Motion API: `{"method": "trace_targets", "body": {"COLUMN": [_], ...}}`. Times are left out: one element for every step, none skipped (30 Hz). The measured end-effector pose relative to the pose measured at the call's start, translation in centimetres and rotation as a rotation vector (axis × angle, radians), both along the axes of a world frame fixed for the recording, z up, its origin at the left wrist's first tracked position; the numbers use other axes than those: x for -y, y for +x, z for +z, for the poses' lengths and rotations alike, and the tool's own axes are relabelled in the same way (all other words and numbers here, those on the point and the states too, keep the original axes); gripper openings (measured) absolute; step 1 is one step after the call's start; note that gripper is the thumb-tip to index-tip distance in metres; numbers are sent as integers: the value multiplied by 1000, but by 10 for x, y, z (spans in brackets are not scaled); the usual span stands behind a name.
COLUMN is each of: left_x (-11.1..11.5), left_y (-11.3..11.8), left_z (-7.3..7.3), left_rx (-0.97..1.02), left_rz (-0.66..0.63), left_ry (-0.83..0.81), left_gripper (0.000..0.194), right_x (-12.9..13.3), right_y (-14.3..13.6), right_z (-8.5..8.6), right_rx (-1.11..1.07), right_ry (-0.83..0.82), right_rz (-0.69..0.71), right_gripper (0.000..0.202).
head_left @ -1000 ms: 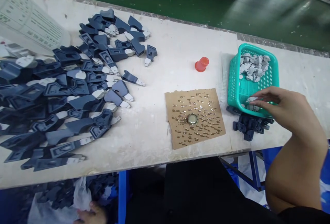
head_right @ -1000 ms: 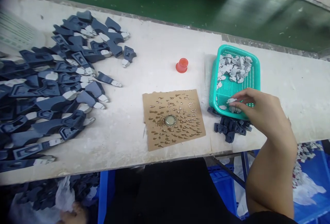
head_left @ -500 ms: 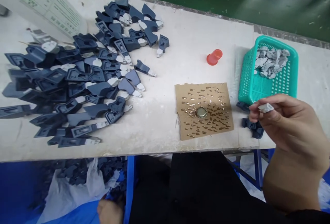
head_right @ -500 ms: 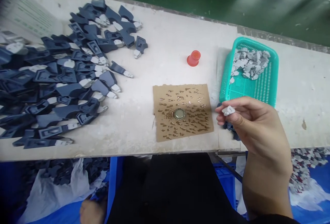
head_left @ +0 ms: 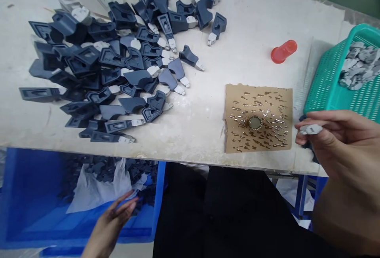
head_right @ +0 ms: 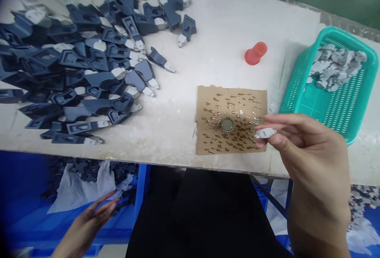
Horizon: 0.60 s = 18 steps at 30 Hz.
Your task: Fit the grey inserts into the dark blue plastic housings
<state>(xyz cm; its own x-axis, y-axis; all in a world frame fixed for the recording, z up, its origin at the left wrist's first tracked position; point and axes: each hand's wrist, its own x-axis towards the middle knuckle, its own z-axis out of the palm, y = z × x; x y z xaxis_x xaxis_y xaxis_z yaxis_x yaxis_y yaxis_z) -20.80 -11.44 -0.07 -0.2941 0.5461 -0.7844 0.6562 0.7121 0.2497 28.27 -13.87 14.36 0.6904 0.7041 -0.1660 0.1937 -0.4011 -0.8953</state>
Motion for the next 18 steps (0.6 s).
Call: {"method": "trace_targets", "body": {"left_x": [-9, -19, -29, -38, -44, -48, -49, -48, -45, -42, -39, -37, -35, -35, -35, -36, -38, -39], "left_y": [5, 13, 22, 34, 47, 62, 77, 92, 106, 119, 131, 141, 149, 155, 160, 163, 165, 165], "left_z": [14, 28, 41, 52, 61, 66, 69, 69, 68, 65, 62, 60, 58, 57, 56, 56, 57, 58], "left_rx": [97, 202, 317, 415, 568, 711, 839, 941, 993, 1003, 1002, 1004, 1016, 1037, 1060, 1079, 1093, 1100], "left_rz": [174, 381, 572, 739, 877, 986, 1056, 1075, 1049, 996, 936, 871, 804, 738, 675, 607, 551, 516], "left_ry": [33, 72, 106, 160, 153, 118, 53, -32, -112, -173, -219, -248, -267, -277, -281, -282, -283, -285], "left_gripper": [38, 33, 32, 32, 34, 36, 38, 39, 38, 36, 33, 30, 27, 23, 20, 15, 10, 7], "right_x": [-1, -3, -4, -5, -6, -7, -8, -9, -10, -10, -11, -11, -12, -12, -12, -12, -12, -12], "right_y": [-6, -10, -12, -13, -12, -9, -6, -2, 0, 2, 3, 3, 2, 1, 0, -1, -1, -2], "right_z": [-2, -4, -8, -12, -16, -20, -23, -26, -28, -29, -29, -29, -29, -28, -28, -28, -29, -29], "right_rx": [117, 247, 389, 531, 667, 786, 877, 937, 972, 985, 991, 994, 997, 998, 997, 994, 992, 994], "right_ry": [-12, -29, -29, -13, 19, 62, 109, 145, 164, 157, 149, 137, 127, 119, 123, 128, 129, 127], "right_rz": [-29, -41, -24, 32, 120, 233, 348, 443, 502, 540, 561, 574, 583, 592, 599, 605, 611, 617], "right_gripper": [21, 15, 11, 14, 21, 31, 40, 48, 52, 53, 50, 47, 44, 43, 42, 42, 42, 41]}}
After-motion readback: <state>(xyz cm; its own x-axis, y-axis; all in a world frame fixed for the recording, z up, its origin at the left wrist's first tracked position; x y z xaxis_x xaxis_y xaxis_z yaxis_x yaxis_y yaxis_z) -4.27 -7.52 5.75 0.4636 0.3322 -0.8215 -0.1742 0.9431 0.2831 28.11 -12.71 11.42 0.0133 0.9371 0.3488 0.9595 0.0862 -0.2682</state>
